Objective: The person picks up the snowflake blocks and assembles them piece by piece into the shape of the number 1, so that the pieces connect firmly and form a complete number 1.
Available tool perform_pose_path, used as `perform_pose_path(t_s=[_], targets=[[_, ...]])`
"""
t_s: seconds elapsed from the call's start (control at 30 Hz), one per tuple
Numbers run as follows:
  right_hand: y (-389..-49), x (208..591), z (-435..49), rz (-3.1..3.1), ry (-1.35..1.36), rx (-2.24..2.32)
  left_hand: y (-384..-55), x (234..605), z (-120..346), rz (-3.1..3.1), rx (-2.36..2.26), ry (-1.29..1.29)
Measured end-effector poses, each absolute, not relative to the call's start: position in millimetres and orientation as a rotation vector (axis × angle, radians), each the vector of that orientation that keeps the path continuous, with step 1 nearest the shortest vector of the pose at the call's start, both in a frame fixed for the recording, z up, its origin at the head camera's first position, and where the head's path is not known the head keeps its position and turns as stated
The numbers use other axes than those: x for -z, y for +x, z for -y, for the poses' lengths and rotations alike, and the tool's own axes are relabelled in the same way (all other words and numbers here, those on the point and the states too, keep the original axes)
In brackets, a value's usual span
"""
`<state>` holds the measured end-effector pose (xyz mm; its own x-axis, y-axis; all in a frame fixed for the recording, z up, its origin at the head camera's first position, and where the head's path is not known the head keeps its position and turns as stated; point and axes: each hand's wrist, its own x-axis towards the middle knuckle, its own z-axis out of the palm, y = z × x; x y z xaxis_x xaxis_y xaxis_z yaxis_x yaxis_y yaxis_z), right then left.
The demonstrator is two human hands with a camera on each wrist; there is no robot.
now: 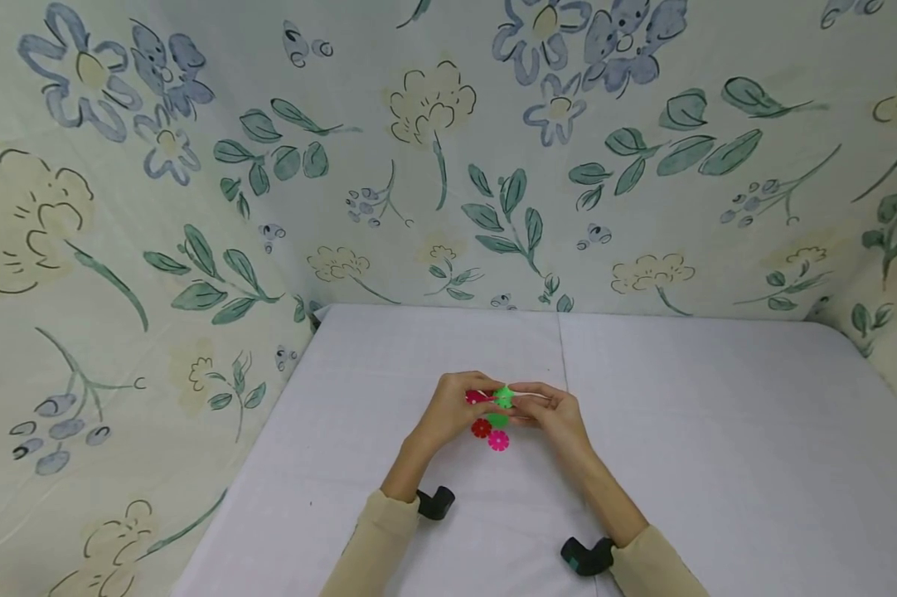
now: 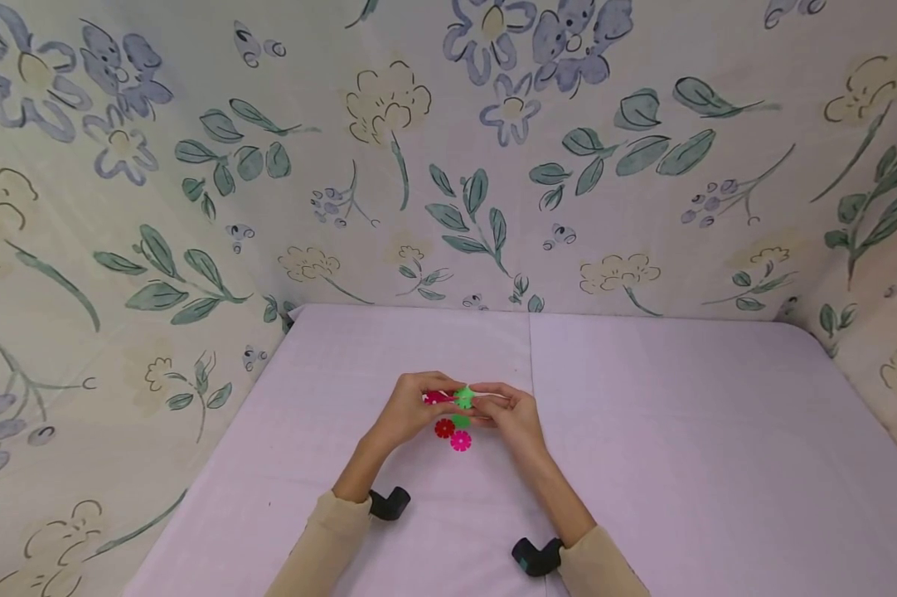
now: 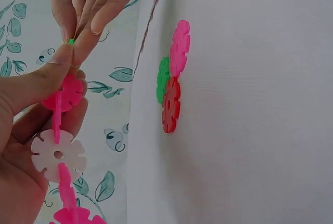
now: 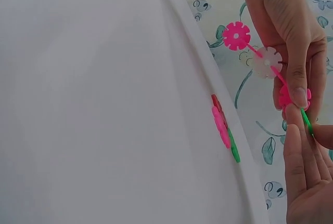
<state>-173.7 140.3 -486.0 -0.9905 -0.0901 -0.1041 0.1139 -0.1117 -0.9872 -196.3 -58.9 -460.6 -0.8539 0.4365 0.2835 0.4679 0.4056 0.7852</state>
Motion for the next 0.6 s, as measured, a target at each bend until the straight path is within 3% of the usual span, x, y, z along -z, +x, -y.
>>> perform_pose_path(t_s=[0.6], targets=[[-175,488,-142,-2.009,0.024,2.143,-201,462,70,2.626,1.481,-0.767]])
